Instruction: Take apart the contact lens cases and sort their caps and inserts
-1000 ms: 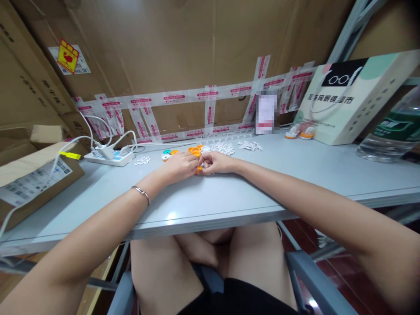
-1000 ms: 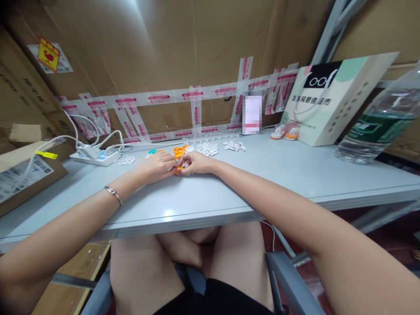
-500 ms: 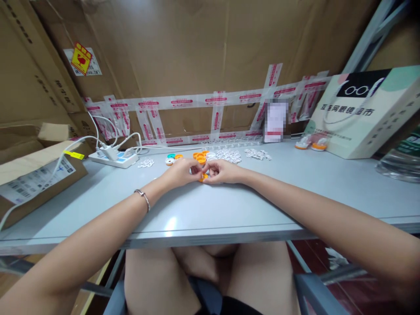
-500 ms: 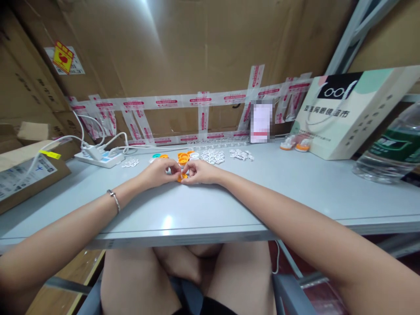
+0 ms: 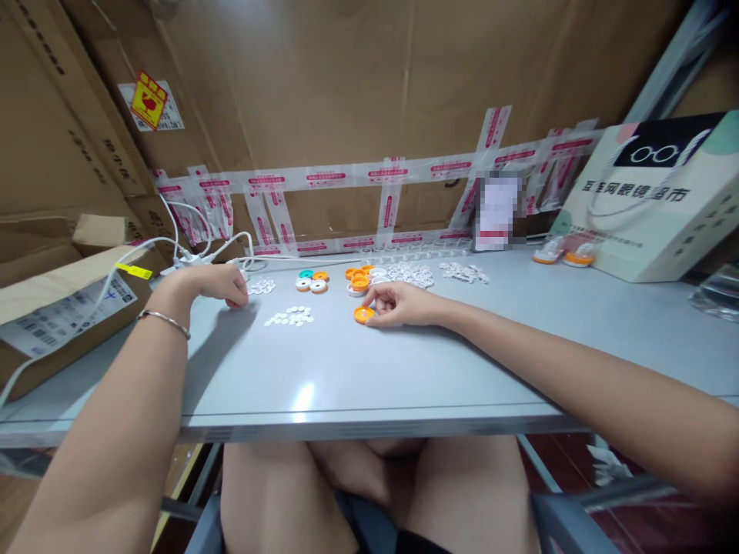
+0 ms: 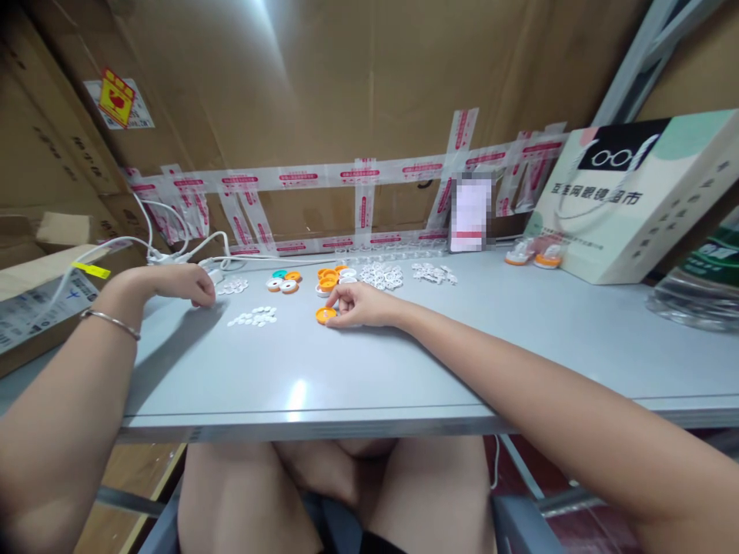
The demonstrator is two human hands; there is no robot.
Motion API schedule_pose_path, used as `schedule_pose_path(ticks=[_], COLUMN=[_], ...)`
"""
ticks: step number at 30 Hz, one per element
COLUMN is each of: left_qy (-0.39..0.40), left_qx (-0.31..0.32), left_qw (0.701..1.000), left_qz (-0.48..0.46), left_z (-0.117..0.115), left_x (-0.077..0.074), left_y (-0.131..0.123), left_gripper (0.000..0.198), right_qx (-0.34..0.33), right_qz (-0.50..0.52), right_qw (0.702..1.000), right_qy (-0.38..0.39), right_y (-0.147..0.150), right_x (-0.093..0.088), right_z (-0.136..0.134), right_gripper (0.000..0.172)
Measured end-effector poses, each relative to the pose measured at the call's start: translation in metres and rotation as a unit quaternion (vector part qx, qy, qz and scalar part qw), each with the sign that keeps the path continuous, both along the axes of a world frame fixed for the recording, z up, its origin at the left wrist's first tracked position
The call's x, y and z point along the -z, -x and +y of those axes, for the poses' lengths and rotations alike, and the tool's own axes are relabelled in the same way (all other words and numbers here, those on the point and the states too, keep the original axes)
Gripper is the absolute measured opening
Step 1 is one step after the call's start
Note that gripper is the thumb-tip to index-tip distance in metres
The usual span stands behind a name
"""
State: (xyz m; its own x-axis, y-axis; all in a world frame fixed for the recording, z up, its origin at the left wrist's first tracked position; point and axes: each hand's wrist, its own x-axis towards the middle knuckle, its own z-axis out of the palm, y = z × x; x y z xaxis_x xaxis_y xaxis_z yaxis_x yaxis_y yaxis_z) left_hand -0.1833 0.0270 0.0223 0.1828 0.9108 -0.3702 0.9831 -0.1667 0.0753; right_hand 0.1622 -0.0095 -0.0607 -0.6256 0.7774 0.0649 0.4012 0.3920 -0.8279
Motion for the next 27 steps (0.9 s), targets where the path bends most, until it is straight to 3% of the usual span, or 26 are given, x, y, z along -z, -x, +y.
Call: schedule_pose_path(ticks=[5, 13, 17, 21, 23, 27], left_qy=[0.003, -0.016, -0.112, -0.219, -0.202, -0.199], left_qx=[0.014, 0.011, 0.009, 0.100, 0.187, 0.285], left_qw=[1.000, 1.000, 0.994, 0.968, 0.952, 0.918], left_qz=[-0.018, -0.009, -0.016, -0.076, -0.136, -0.191], left_z=[0.007, 0.001, -0.011, -0.034, -0.043, -0.054], left_x=[0.008, 0.001, -0.007, -0.006, 0.003, 0.026], left_y=[-0.004, -0.010, -0.032, -0.081, -0.105, -0.138], left_gripper=[0.009, 0.014, 0.019, 0.032, 0.032, 0.036], right_qx=[-0.006, -0.013, -0.015, -0.014, -0.015, -0.025], right_qz=[-0.001, -0.013, -0.012, -0.016, -0.013, -0.010], right_qw=[1.000, 1.000, 1.000, 1.000, 1.000, 1.000], right_qy=[0.002, -0.002, 0.008, 0.012, 0.006, -0.001], right_y=[-0.002, -0.003, -0.003, -0.002, -0.003, -0.005], right_x=[0.000, -0.001, -0.003, -0.005, -0.004, -0.003], right_z=[0.001, 0.001, 0.001, 0.000, 0.000, 0.003], right_gripper=[0.039, 0.044, 0.046, 0.048, 0.049, 0.053])
